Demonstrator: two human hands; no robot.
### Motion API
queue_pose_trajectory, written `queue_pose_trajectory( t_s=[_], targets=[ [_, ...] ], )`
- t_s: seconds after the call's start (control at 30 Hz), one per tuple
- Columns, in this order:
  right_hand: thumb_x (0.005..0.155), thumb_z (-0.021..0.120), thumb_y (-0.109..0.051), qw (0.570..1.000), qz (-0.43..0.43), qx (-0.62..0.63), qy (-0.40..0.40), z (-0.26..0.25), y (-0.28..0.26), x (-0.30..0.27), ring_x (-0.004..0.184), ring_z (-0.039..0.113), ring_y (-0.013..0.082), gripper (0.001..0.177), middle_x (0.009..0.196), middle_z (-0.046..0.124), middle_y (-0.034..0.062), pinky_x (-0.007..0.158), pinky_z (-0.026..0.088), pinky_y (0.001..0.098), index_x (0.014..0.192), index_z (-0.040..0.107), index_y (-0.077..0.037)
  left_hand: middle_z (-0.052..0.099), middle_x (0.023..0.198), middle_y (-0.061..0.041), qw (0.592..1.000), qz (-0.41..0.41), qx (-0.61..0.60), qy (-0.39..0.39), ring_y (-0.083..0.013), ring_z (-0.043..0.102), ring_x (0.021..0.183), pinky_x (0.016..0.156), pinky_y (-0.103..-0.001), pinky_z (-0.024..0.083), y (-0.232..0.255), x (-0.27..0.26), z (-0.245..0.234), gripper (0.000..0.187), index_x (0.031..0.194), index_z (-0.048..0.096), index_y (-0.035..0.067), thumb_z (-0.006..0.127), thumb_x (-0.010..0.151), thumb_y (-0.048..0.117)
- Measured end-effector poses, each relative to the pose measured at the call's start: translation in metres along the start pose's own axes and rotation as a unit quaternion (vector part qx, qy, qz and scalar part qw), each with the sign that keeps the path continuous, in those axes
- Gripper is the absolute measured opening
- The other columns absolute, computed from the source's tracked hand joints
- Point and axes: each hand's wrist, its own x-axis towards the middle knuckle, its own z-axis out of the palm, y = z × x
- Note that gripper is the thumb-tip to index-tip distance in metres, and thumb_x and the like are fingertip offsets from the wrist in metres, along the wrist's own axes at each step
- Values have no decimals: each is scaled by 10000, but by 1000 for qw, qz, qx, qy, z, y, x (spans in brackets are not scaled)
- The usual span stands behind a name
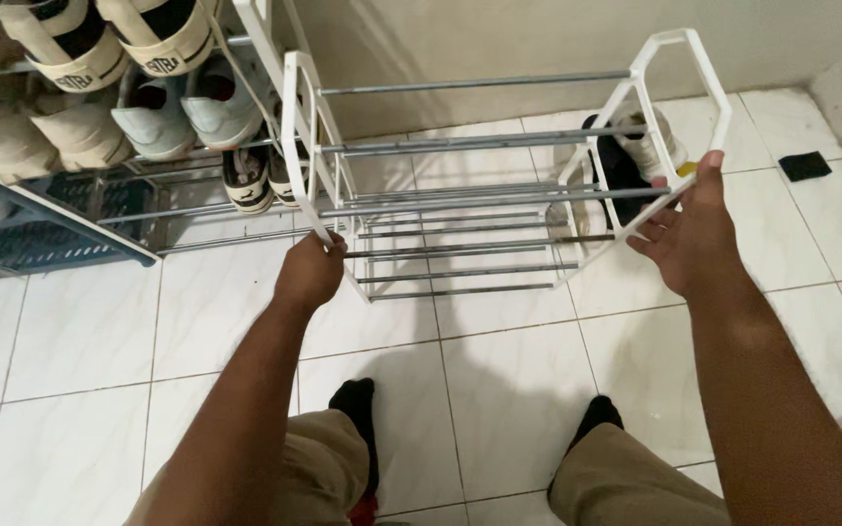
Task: The person assembles a white plastic and metal shoe rack by inserting metal rods into the frame and securing them. After assembly, the person places two pairs of shoes onto the rack.
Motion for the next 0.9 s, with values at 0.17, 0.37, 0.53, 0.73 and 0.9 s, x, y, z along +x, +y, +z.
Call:
queue_pose_trajectory(
  t_s=[0.17, 0.37, 0.53, 0.73, 0.9],
  targets=[
    [926, 372, -751, 996, -51, 38, -59, 6, 17, 28, 1397, 508, 375, 869, 1451, 539, 251, 1177, 357, 518, 1479, 440, -84, 746, 1078, -198, 999, 1, -18, 43, -382, 704, 1043, 914, -472, 545, -9, 17, 2, 286, 1150, 696, 74, 590, 985, 283],
    [996, 470, -668, 991, -79, 73, -83, 16, 13, 54, 1260, 544, 288, 690, 1372, 564, 173, 1094, 429, 455, 1404, 488, -112, 736, 1103, -198, 995, -18, -50, 84, -380, 697, 1048, 913, -468, 533, 6, 37, 5, 281, 1180, 687, 76, 577, 1003, 265],
    [970, 509, -527, 992, -95, 52, -70, 18, 14, 71, 1210, 603, 196, 507, 1324, 620, 43, 1061, 429, 433, 1370, 470, -219, 756, 972, -183, 990, 17, -80, 113, -347, 734, 942, 861, -444, 552, 17, 41, 10, 320, 1199, 673, 72, 643, 974, 299],
    [1010, 643, -227, 982, -117, -147, 25, 22, 55, 105, 839, 540, 115, 462, 999, 571, 37, 708, 484, 326, 1426, 468, -127, 764, 865, -152, 990, 35, -66, 122, -369, 723, 881, 810, -466, 546, 15, 43, 17, 298, 1217, 638, 60, 643, 985, 247],
    [1044, 596, -131, 970, -177, -159, 48, 22, 77, 139, 690, 553, 103, 330, 907, 619, 63, 572, 450, 276, 1358, 511, -79, 732, 842, -163, 988, 4, -64, 139, -372, 708, 808, 758, -476, 539, 13, 48, 27, 244, 1138, 675, 62, 650, 992, 256]
  ],
)
